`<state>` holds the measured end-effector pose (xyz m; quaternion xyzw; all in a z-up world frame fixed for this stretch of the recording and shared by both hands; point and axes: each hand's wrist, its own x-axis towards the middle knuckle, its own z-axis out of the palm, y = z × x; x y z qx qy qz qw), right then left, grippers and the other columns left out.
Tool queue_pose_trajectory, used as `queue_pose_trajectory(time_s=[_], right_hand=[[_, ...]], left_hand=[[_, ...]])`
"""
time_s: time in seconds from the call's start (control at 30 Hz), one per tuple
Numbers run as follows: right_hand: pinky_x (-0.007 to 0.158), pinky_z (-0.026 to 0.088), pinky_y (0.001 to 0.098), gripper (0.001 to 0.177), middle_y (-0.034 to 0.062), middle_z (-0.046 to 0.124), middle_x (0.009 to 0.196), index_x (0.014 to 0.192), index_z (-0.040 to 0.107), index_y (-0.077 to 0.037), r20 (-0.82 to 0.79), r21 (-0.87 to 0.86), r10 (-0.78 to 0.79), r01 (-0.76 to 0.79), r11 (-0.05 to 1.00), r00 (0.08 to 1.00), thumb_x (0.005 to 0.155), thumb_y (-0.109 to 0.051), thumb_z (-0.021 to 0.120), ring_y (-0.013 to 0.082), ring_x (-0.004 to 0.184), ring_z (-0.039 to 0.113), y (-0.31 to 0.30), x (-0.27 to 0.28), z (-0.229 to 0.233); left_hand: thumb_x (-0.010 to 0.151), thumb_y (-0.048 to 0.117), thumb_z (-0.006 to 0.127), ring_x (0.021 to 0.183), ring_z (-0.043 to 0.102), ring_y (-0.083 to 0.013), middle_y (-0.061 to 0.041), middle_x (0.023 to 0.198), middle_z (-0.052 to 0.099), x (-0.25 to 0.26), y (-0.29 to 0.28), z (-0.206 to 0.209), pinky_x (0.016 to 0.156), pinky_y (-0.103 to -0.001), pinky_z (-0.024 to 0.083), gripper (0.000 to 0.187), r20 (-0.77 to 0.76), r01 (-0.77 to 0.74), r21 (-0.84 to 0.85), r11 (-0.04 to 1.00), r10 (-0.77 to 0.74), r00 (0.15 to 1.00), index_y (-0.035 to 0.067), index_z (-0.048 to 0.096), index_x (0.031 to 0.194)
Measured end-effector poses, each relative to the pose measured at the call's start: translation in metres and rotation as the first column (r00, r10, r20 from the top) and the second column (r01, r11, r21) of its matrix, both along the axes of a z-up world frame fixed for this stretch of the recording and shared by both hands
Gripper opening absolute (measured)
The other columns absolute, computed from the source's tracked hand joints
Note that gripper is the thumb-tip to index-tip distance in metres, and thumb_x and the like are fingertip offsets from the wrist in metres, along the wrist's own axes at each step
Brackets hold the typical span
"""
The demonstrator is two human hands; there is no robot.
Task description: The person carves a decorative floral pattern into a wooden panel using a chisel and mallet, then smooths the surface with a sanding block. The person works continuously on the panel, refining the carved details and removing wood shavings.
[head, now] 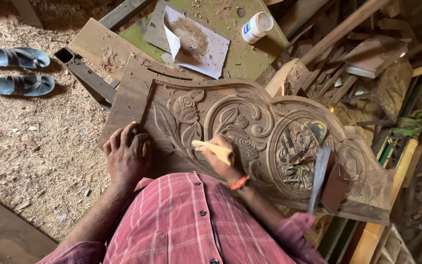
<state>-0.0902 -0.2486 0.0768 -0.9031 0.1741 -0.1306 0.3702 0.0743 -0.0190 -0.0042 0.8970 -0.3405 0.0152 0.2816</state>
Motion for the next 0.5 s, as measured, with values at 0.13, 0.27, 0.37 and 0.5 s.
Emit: queue_pose_trajectory(time_s=[0.13, 0.27, 0.37, 0.5], right_hand=[[0.056, 0.045, 0.0383, 0.018, 0.0127, 0.055, 0.072, 0.079, 0.060, -0.005, 0.034, -0.166, 0.098, -0.091, 0.982, 0.995, 0.085, -0.004, 0.077, 0.0244, 0.065, 0.058, 0.016, -0.009, -0.003], [0.053, 0.047, 0.0359, 0.019, 0.0086, 0.061, 0.074, 0.084, 0.060, -0.004, -0.026, -0.211, -0.032, 0.026, 0.977, 0.999, 0.090, -0.010, 0.077, 0.0220, 0.064, 0.063, 0.007, -0.003, -0.002], [0.056, 0.048, 0.0380, 0.020, 0.0102, 0.061, 0.074, 0.086, 0.059, -0.003, 0.194, -0.129, -0.093, 0.119, 0.984, 0.977, 0.087, -0.010, 0.077, 0.0244, 0.065, 0.062, -0.002, 0.009, -0.002], [0.054, 0.051, 0.0399, 0.021, 0.0132, 0.066, 0.071, 0.082, 0.062, -0.003, -0.023, 0.014, -0.080, 0.080, 0.997, 0.997, 0.081, -0.013, 0.080, 0.0287, 0.062, 0.067, -0.012, 0.005, -0.008]], left_hand=[[0.098, 0.032, 0.065, 0.136, 0.045, -0.0298, -0.007, 0.149, 0.053, 0.003, 0.001, -0.002, 0.110, -0.046, 0.034, 0.022, 0.032, 0.003, 0.020, 1.000, -0.004, 0.999, 0.020, 0.071, 0.114], [0.098, 0.033, 0.066, 0.136, 0.044, -0.0297, -0.004, 0.148, 0.054, -0.001, 0.001, 0.002, 0.112, -0.046, 0.034, 0.021, 0.004, 0.004, 0.036, 0.999, -0.004, 1.000, 0.021, 0.070, 0.114], [0.098, 0.031, 0.066, 0.138, 0.045, -0.0295, -0.004, 0.149, 0.054, -0.003, 0.000, 0.009, 0.112, -0.046, 0.035, 0.021, 0.031, -0.008, -0.018, 1.000, 0.009, 0.999, 0.021, 0.070, 0.115], [0.097, 0.031, 0.067, 0.135, 0.046, -0.0304, -0.005, 0.147, 0.054, -0.003, 0.000, 0.013, 0.111, -0.046, 0.035, 0.021, 0.040, -0.016, 0.028, 0.999, 0.015, 0.999, 0.020, 0.070, 0.115]])
